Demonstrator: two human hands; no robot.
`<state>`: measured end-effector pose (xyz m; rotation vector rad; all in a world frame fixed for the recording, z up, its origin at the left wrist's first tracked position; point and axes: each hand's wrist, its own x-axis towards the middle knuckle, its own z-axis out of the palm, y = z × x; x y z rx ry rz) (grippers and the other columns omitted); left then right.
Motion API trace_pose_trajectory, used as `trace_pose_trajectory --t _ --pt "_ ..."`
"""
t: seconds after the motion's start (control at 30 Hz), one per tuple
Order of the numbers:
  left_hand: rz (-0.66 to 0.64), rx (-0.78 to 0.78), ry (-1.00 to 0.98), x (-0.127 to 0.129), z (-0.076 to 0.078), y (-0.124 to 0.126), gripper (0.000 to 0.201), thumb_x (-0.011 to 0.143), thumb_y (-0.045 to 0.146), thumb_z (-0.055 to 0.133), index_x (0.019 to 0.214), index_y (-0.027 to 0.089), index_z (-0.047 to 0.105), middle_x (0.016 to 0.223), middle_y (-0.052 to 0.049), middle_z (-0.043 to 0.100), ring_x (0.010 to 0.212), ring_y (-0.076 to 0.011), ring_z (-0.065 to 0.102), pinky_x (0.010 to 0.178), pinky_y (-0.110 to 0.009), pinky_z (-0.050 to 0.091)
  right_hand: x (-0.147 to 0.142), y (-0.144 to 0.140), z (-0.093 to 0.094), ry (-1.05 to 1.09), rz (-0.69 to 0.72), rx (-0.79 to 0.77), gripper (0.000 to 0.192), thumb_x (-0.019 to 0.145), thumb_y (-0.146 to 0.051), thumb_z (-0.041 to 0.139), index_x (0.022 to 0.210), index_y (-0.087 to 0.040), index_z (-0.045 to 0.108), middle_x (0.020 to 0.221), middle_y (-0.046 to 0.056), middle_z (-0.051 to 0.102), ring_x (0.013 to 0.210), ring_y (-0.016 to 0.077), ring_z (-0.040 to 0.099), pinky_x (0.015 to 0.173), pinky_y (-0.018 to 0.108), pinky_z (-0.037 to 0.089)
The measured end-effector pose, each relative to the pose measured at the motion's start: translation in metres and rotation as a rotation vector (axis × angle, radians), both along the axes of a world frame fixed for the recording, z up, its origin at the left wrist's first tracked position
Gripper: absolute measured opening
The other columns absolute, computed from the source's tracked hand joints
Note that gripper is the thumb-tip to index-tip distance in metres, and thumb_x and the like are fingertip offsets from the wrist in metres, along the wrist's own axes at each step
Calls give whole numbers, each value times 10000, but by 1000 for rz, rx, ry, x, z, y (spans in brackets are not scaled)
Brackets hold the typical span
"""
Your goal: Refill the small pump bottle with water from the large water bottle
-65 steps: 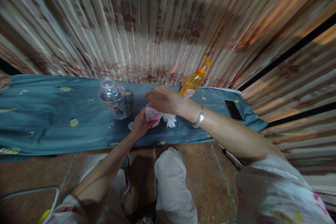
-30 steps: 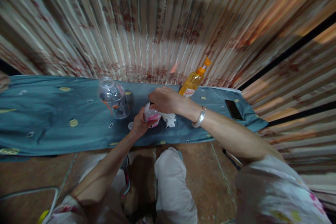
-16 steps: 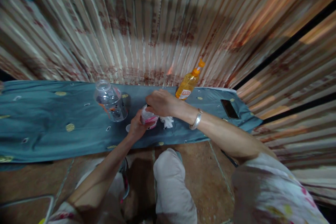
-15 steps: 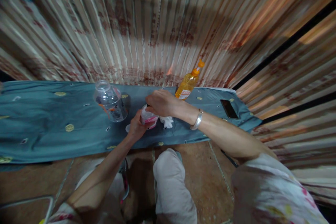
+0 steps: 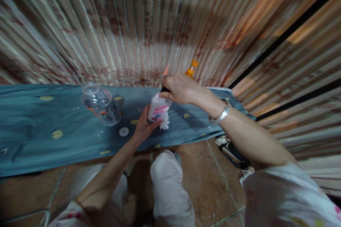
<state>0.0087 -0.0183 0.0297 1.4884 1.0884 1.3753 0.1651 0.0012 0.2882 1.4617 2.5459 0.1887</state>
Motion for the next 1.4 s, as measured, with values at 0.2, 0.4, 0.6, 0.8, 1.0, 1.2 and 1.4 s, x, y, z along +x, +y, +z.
trace_pose_trajectory --t 0.2,0.4,0.6,0.8,1.0,1.2,1.4 --pt "-120 113 16 51 -22 10 968 796 418 899 1621 227 431 1723 -223 458 1636 -388 404 1350 -599 292 38 15 -9 -71 -75 35 454 1053 -514 650 1264 -137 790 1081 176 827 1028 332 762 866 364 473" --pt "-239 49 -2 95 -35 25 938 836 347 836 1660 224 406 1781 -195 381 1678 -376 326 1381 -581 228 69 32 -33 -200 -180 48 437 1093 -429 566 1309 -109 771 1107 195 836 1039 317 781 789 350 484" --pt "-296 -42 -48 126 -35 43 875 849 267 776 1652 211 432 1766 -177 418 1662 -349 371 1379 -552 245 98 54 -54 -236 -203 88 381 1087 -372 568 1256 -100 776 1115 215 834 1057 331 779 800 357 488" --pt "-313 -68 -75 142 -38 53 921 843 285 764 1681 191 393 1803 -198 356 1683 -356 331 1382 -573 216 107 67 -61 -247 -241 79 393 1103 -345 538 1296 -77 751 1173 236 824 1116 340 776 795 352 478" --pt "-313 -151 -113 143 -38 52 916 839 288 771 1676 198 410 1799 -206 360 1673 -400 341 1333 -632 307 109 72 -65 -218 -321 117 452 1087 -363 569 1398 -52 671 1184 252 818 1110 358 775 806 363 482" --pt "-307 -236 -159 136 -30 38 850 846 290 788 1634 220 474 1759 -189 438 1633 -394 415 1321 -616 334 112 70 -78 -168 -364 203 444 1060 -363 607 1384 -62 653 1177 247 816 1120 372 766 855 380 504" --pt "-211 -233 -234 108 -26 17 674 851 230 808 1500 256 628 1618 -167 608 1459 -385 625 1218 -600 484 107 58 -80 -82 -375 280 437 1044 -325 636 1384 -51 627 1224 268 781 1141 396 739 881 412 525"
